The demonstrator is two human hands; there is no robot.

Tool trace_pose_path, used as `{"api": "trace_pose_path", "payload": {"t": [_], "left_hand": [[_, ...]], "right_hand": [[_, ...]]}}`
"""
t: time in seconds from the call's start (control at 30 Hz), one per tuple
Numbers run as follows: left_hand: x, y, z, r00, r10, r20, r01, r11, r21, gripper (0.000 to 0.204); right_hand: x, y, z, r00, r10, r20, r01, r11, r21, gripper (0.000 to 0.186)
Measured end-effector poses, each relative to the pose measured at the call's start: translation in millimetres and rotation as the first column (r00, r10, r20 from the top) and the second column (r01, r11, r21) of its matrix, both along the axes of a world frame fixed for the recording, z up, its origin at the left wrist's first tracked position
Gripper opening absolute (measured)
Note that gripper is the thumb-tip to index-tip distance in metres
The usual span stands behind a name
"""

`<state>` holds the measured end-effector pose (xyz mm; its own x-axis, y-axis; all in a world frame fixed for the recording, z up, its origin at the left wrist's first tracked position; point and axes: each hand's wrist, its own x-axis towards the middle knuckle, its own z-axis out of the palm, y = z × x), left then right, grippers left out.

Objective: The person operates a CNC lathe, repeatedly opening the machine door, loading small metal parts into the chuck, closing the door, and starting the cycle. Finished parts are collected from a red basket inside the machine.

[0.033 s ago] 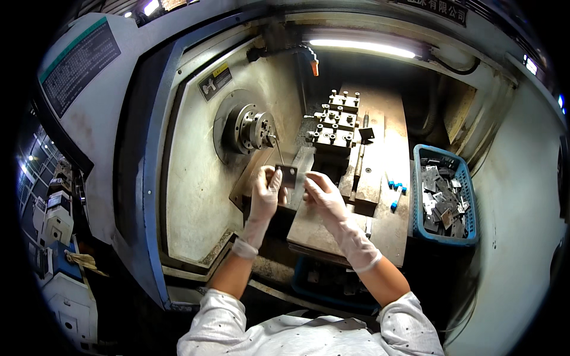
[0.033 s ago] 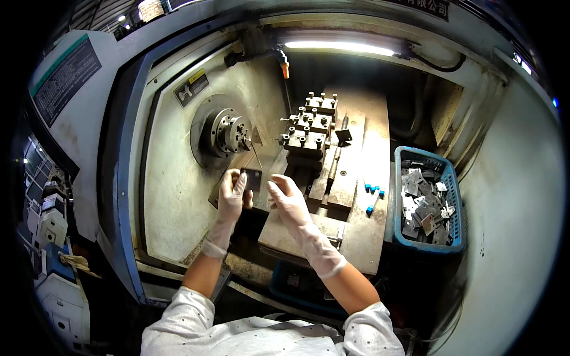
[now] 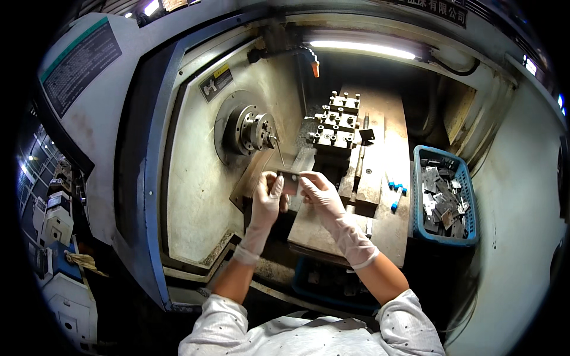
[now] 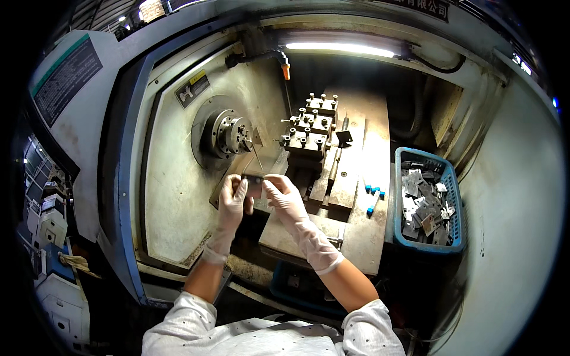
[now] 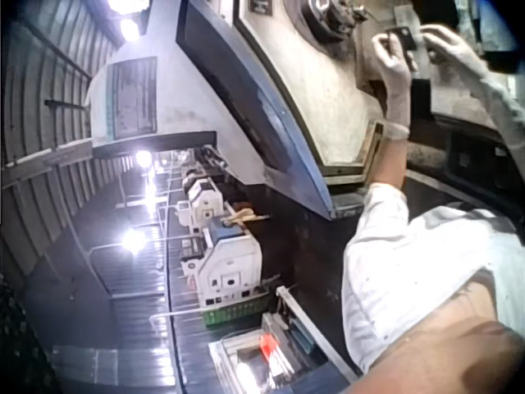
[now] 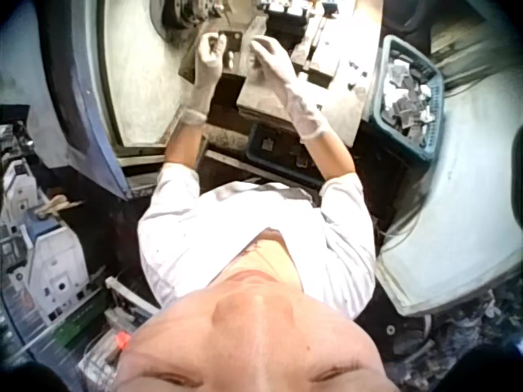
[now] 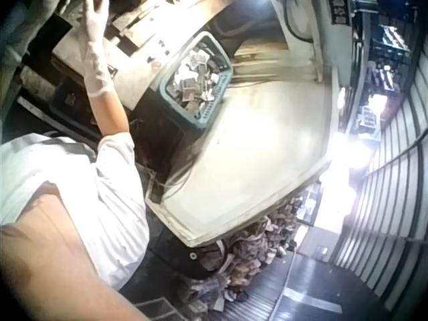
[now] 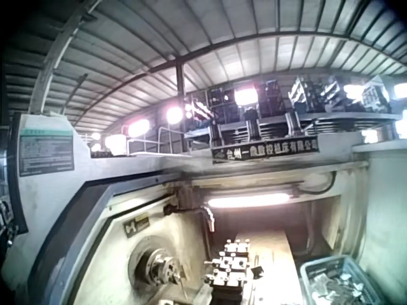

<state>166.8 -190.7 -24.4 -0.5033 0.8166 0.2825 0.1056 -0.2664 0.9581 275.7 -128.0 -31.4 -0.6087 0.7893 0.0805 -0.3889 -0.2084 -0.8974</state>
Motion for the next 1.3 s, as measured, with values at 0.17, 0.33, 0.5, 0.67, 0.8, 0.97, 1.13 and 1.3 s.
{"api": "trace_pose_path", "payload": {"t": [0.17, 0.33, 0.5, 0.67, 0.8, 0.97, 1.13, 1.3], "left_hand": [[2.4, -37.5, -4.1, 0.760, -0.296, 0.579, 0.335, 0.941, 0.042, 0.034], [-13.8, -37.3, -27.7, 0.125, -0.575, 0.809, 0.565, 0.711, 0.419, 0.027], [-53.6, 32.4, -27.6, 0.937, -0.069, 0.341, 0.082, 0.996, -0.025, 0.012], [-140.3, 97.7, -9.5, 0.668, 0.387, -0.635, -0.466, 0.883, 0.048, 0.018], [-119.0, 116.9, 20.2, 0.399, 0.253, -0.881, -0.607, 0.793, -0.048, 0.016], [-132.1, 132.9, 21.9, 0.030, 0.038, -0.999, -0.669, 0.743, 0.008, 0.029], [-120.2, 130.8, 43.1, 0.140, -0.213, -0.967, -0.772, 0.588, -0.241, 0.061], [-115.8, 109.6, 44.8, 0.349, -0.187, -0.918, -0.754, 0.527, -0.394, 0.082]], "right_hand": [[-5.5, -6.2, 6.4, 0.979, 0.197, -0.044, -0.186, 0.965, 0.184, 0.011], [8.2, -6.6, 17.9, 0.998, -0.051, 0.024, 0.009, 0.562, 0.827, 0.017], [54.7, -19.4, 15.0, 0.936, -0.329, 0.122, 0.128, 0.643, 0.755, 0.038], [101.7, -48.8, -0.2, 0.919, -0.339, 0.203, 0.124, 0.736, 0.665, 0.034], [127.8, -61.8, -16.6, 0.877, -0.403, 0.260, 0.190, 0.790, 0.583, 0.034], [135.4, -74.8, -26.1, 0.885, -0.376, 0.274, 0.190, 0.829, 0.526, 0.032], [138.3, -83.0, -31.1, 0.896, -0.337, 0.289, 0.147, 0.840, 0.522, 0.027], [130.2, -87.7, -35.7, 0.921, -0.262, 0.287, 0.094, 0.868, 0.488, 0.025]]}}
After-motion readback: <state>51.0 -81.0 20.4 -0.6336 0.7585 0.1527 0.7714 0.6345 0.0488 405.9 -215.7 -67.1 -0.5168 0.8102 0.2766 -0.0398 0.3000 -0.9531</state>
